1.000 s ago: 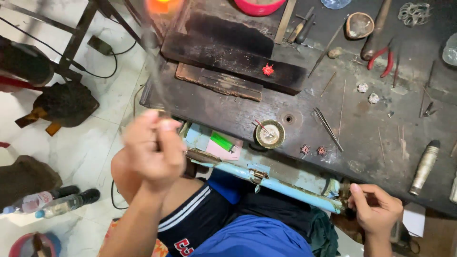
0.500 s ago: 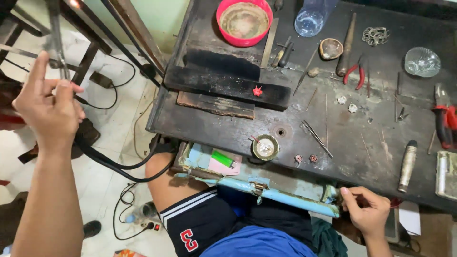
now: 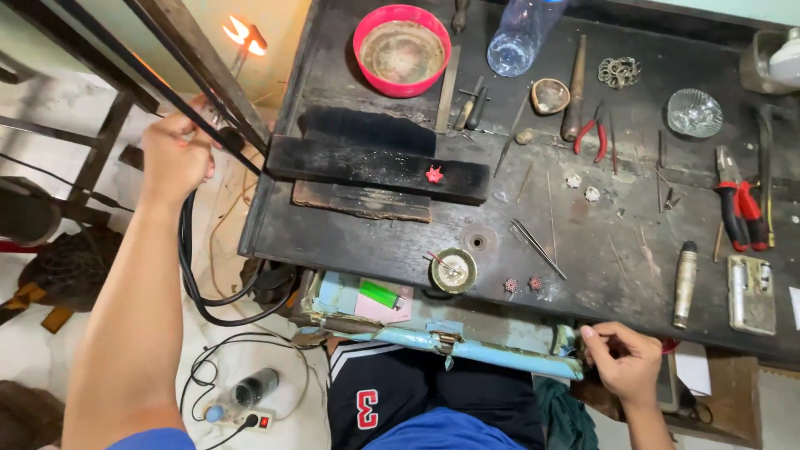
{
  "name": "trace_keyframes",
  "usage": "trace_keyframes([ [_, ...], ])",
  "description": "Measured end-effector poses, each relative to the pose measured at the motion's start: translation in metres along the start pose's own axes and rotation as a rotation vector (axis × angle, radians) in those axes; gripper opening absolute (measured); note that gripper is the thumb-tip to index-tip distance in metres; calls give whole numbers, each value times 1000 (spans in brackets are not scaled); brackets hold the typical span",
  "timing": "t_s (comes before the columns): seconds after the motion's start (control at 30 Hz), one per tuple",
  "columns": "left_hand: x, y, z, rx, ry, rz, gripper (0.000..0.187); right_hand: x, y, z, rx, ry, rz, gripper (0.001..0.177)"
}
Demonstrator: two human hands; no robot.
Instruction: Soldering small metal jewelry components on a workbench using a gas torch and tweezers.
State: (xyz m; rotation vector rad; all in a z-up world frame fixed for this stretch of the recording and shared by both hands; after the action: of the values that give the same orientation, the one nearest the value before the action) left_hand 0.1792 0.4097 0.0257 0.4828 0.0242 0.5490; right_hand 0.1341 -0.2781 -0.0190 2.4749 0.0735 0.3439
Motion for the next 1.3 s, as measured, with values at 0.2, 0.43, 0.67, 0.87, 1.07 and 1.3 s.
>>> trace_keyframes([
  [0.2,7,-36,-27,-201,255,4,53,4,-2,2,3,35,-10,24],
  [0.43,-15,-34,-13,-132,50,40,70,7,-1,4,6,98,-32,23],
  [0.67,-8,-46,-47,-26,84,6,40,4,-3,-8,-35,81,40,19],
  [0.87,2,-54,-69,-93,-63,40,71,32,-13,-56,-79,126,179,9],
  [1.07,-16,-58,-52,-82,-186,69,40,59,-33,-56,-103,73,165,24],
  [1.3,9,-62,-201,13,-33,75,27,64,-45,-44,-134,113,138,23],
])
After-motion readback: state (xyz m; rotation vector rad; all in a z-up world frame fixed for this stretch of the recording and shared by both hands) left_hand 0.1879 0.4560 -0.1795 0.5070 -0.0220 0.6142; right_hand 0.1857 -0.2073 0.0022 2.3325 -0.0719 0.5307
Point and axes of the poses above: each hand's wrist, its own x-axis towards the middle knuckle, its own y-axis out of the back of the hand, z = x × y, the point moved 5 cm from there along x, towards the middle knuckle, and after that the axes turned 1 degree about z, right-handed, at the moved point
